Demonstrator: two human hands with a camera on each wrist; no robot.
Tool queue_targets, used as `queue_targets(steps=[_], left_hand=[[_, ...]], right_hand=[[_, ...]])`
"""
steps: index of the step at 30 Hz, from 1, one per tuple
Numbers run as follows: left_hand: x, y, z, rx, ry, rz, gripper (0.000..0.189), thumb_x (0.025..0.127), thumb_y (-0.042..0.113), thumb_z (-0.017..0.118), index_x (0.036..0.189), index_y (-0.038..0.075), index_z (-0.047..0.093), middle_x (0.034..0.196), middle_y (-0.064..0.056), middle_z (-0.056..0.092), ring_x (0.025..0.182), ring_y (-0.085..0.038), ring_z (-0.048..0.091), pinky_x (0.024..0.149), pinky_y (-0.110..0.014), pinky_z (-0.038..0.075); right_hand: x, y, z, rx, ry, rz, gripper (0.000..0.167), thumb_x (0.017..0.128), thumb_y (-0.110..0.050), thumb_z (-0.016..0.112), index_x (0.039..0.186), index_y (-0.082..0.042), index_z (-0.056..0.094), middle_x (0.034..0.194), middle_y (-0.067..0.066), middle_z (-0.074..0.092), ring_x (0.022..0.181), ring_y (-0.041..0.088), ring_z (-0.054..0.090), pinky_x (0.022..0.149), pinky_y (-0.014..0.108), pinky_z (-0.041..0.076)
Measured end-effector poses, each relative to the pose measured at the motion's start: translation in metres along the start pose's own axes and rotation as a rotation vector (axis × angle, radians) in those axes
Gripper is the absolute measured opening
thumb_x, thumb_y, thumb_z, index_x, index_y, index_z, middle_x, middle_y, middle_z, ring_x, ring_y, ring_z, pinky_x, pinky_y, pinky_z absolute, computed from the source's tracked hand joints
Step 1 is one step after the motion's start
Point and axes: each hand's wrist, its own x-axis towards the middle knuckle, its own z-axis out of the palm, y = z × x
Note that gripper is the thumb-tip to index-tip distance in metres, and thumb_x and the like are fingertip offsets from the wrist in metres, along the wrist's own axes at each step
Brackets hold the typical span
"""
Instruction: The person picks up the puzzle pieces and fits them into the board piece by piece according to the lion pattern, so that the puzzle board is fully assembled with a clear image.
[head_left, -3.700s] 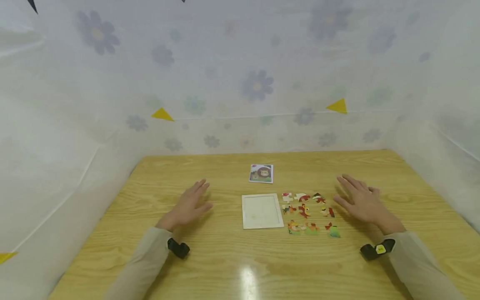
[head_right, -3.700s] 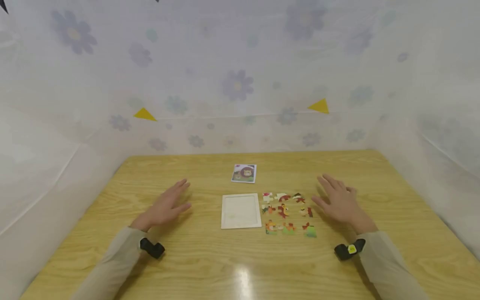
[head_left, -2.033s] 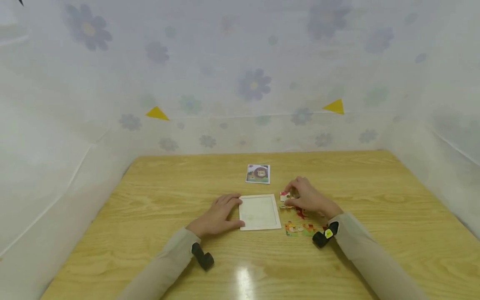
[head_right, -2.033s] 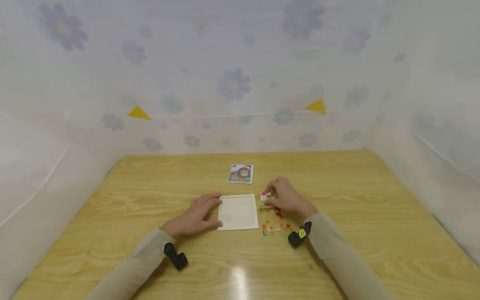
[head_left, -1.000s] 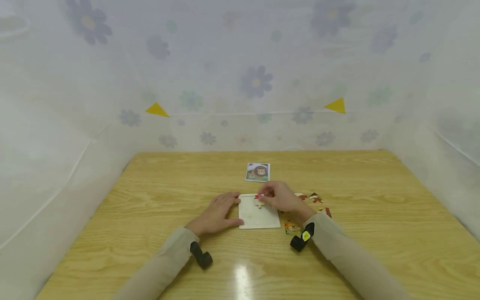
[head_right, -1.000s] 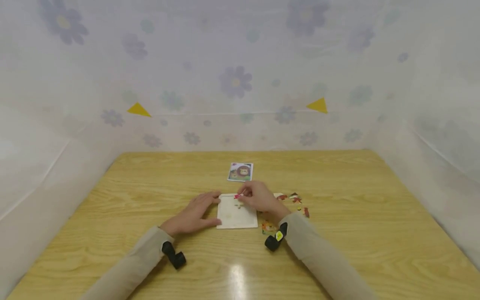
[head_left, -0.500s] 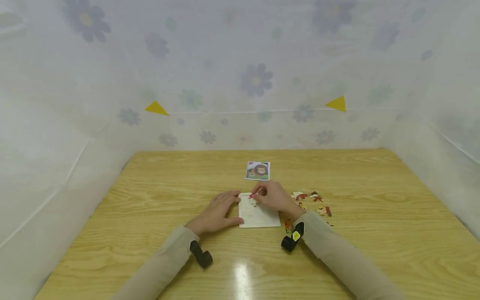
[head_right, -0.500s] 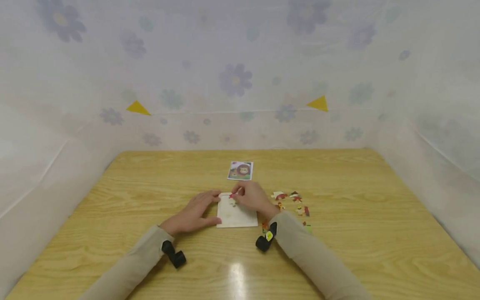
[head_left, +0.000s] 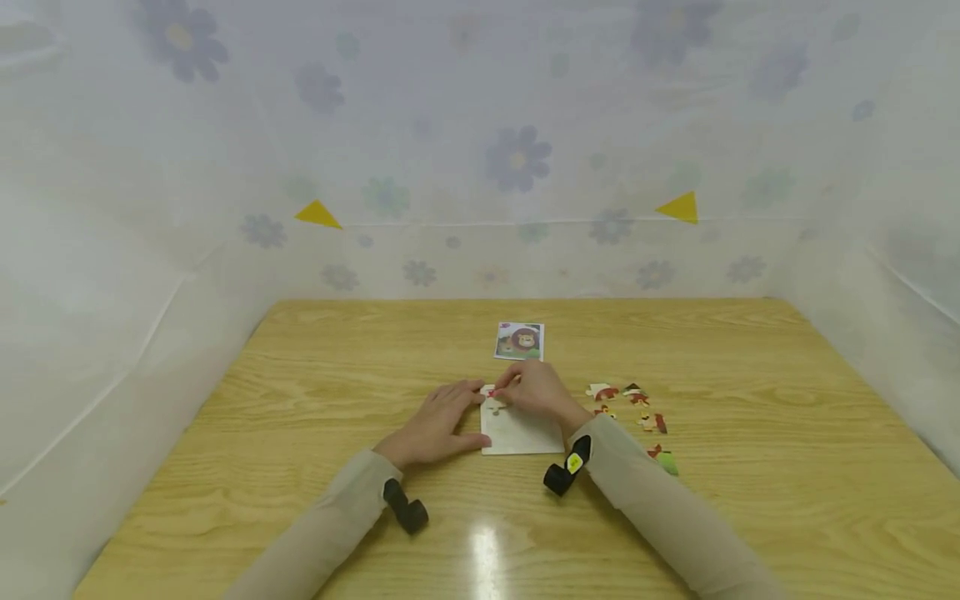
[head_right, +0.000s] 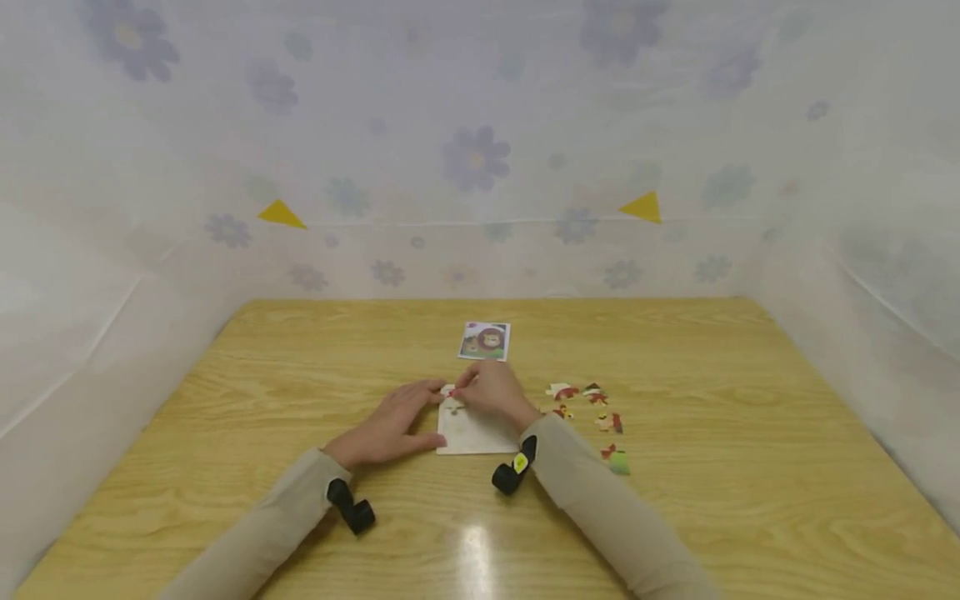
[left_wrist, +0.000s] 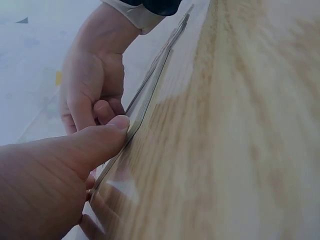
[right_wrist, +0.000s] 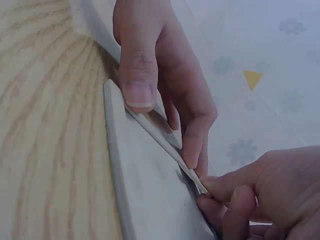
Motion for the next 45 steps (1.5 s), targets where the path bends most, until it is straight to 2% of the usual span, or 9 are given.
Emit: queue_targets(steps=[4,8,11,14,17,22,26,36,45], left_hand=[[0.001,0.001,-0.002,0.016,-0.014,0.002,0.065,0.091,0.048,0.061,0.139,0.007,0.047,0.157,-0.009,0.030,0.145,-0.032,0.024,0.116,-0.054,0.019],[0.002,0.002,-0.003,0.028,-0.013,0.002,0.065,0.091,0.048,0.061,0.139,0.006,0.047,0.157,-0.008,0.030,0.145,-0.032,0.024,0.115,-0.054,0.020],[0.001,0.002,-0.003,0.033,-0.008,0.010,0.065,0.091,0.047,0.061,0.139,0.005,0.047,0.156,-0.009,0.031,0.144,-0.034,0.025,0.115,-0.055,0.020],[0.001,0.003,-0.004,0.024,-0.005,0.015,0.065,0.091,0.046,0.061,0.139,0.004,0.047,0.156,-0.011,0.031,0.144,-0.035,0.025,0.115,-0.056,0.020],[0.001,0.004,-0.003,0.007,-0.001,0.007,0.065,0.091,0.046,0.062,0.139,0.004,0.047,0.156,-0.011,0.031,0.144,-0.034,0.024,0.115,-0.056,0.019],[0.003,0.000,-0.002,-0.016,-0.001,-0.019,0.065,0.090,0.048,0.063,0.139,0.007,0.047,0.157,-0.007,0.030,0.145,-0.032,0.023,0.116,-0.055,0.018],[0.002,-0.002,-0.002,-0.014,-0.006,-0.034,0.065,0.090,0.048,0.063,0.138,0.008,0.047,0.157,-0.007,0.029,0.146,-0.031,0.022,0.116,-0.054,0.017],[0.001,-0.002,-0.002,-0.008,0.000,-0.038,0.067,0.089,0.050,0.063,0.139,0.008,0.046,0.157,-0.007,0.030,0.145,-0.031,0.023,0.116,-0.054,0.017],[0.000,-0.005,-0.001,-0.018,0.006,-0.036,0.066,0.089,0.049,0.063,0.139,0.009,0.046,0.156,-0.006,0.031,0.145,-0.031,0.023,0.116,-0.055,0.016]], right_hand=[[0.001,-0.002,0.001,0.005,0.014,0.033,0.014,0.080,-0.020,0.076,0.085,-0.010,0.067,0.072,0.001,0.064,0.063,0.013,0.055,0.055,0.022,0.041],[0.003,-0.004,0.003,-0.068,0.051,0.041,0.021,0.079,-0.024,0.078,0.081,-0.009,0.064,0.070,0.001,0.062,0.062,0.013,0.054,0.054,0.023,0.040],[0.003,-0.005,0.005,-0.121,0.079,0.041,0.025,0.079,-0.030,0.079,0.080,-0.011,0.062,0.070,0.000,0.061,0.062,0.013,0.053,0.053,0.023,0.039],[0.002,-0.003,0.008,-0.112,0.099,0.013,0.025,0.080,-0.030,0.078,0.079,-0.011,0.061,0.069,0.000,0.060,0.061,0.013,0.052,0.053,0.023,0.038],[0.000,0.003,0.009,-0.071,0.117,-0.058,0.022,0.082,-0.026,0.076,0.079,-0.010,0.061,0.066,0.000,0.057,0.058,0.012,0.050,0.052,0.023,0.037],[0.002,0.015,0.006,0.023,0.073,-0.219,0.013,0.087,-0.017,0.070,0.080,-0.010,0.062,0.065,-0.001,0.054,0.058,0.009,0.047,0.054,0.022,0.038],[0.000,0.023,0.000,0.042,0.055,-0.337,0.011,0.088,-0.012,0.068,0.080,-0.010,0.062,0.069,-0.002,0.056,0.061,0.007,0.046,0.056,0.020,0.039],[-0.015,0.051,-0.044,0.005,0.036,-0.325,0.006,0.093,-0.014,0.064,0.089,-0.010,0.064,0.070,-0.001,0.057,0.056,0.010,0.047,0.052,0.024,0.041],[-0.028,0.086,-0.074,-0.077,0.016,-0.332,0.008,0.093,-0.012,0.063,0.095,-0.005,0.067,0.075,0.000,0.060,0.062,0.008,0.049,0.056,0.024,0.043]])
